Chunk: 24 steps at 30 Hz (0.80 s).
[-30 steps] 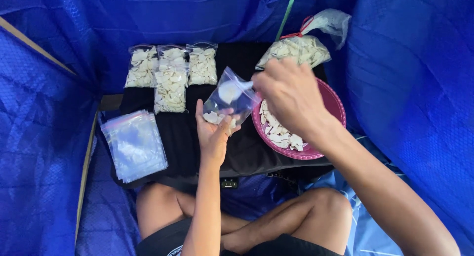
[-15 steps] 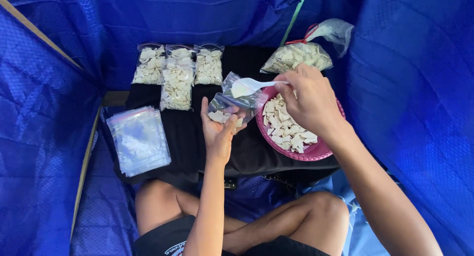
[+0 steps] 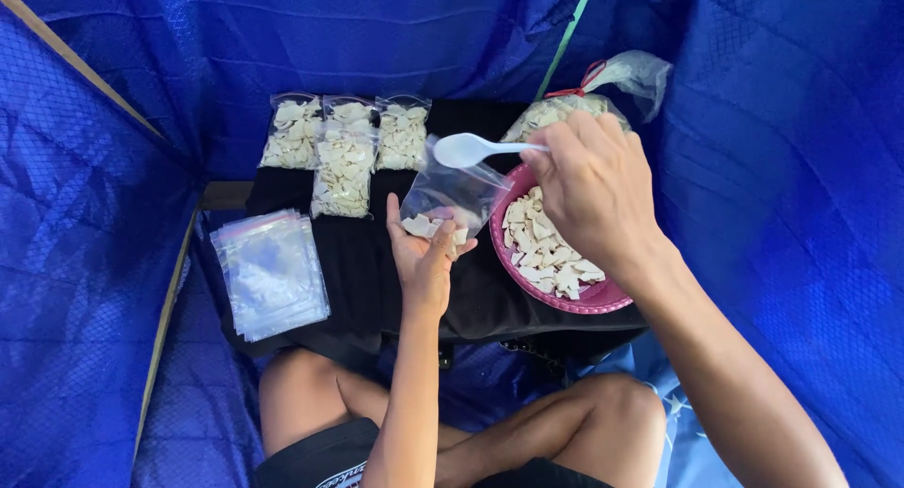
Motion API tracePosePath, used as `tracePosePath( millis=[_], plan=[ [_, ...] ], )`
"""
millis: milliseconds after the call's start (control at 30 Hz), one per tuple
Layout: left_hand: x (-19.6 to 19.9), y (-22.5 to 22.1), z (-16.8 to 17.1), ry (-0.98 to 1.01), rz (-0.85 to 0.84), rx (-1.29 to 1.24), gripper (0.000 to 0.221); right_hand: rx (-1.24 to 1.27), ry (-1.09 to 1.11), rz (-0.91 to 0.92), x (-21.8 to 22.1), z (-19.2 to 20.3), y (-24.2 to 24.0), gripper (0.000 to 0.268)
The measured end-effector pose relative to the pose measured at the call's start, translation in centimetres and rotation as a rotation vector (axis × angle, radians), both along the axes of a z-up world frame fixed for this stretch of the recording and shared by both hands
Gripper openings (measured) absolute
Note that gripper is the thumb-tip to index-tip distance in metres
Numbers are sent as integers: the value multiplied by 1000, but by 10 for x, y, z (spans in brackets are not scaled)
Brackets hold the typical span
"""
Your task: A person is scooping white chips from a bowl into small plastic bags using a plastic spoon.
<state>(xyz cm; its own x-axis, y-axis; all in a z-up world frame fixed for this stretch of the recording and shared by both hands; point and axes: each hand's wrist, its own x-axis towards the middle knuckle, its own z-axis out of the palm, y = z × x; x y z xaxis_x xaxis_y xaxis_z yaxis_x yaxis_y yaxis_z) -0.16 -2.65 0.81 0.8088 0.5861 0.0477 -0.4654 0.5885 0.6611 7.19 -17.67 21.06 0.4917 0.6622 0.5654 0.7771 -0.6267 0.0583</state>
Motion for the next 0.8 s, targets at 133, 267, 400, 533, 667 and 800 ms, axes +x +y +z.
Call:
tracePosePath(
  millis=[133, 267, 400, 533, 667, 800],
  plan=[
    [-3, 0, 10, -5, -19, 2, 102, 20, 309, -95, -2, -5, 6, 24],
    [-8, -8, 12, -3, -67, 27, 104, 244, 877, -33, -18, -9, 20, 36],
    [-19, -13, 9, -9, -173, 38, 106, 288, 864, 34, -7, -30, 25, 24],
    [-22, -9, -1, 84, -159, 33, 109, 260, 803, -107, 2, -43, 26, 26],
    [-24, 8, -9, 322, -127, 1, 89, 237, 903, -156, -5, -48, 21, 26],
    [-45, 17, 35, 393, -163, 45, 104, 304, 1024, -104, -3, -70, 11, 22]
  ],
)
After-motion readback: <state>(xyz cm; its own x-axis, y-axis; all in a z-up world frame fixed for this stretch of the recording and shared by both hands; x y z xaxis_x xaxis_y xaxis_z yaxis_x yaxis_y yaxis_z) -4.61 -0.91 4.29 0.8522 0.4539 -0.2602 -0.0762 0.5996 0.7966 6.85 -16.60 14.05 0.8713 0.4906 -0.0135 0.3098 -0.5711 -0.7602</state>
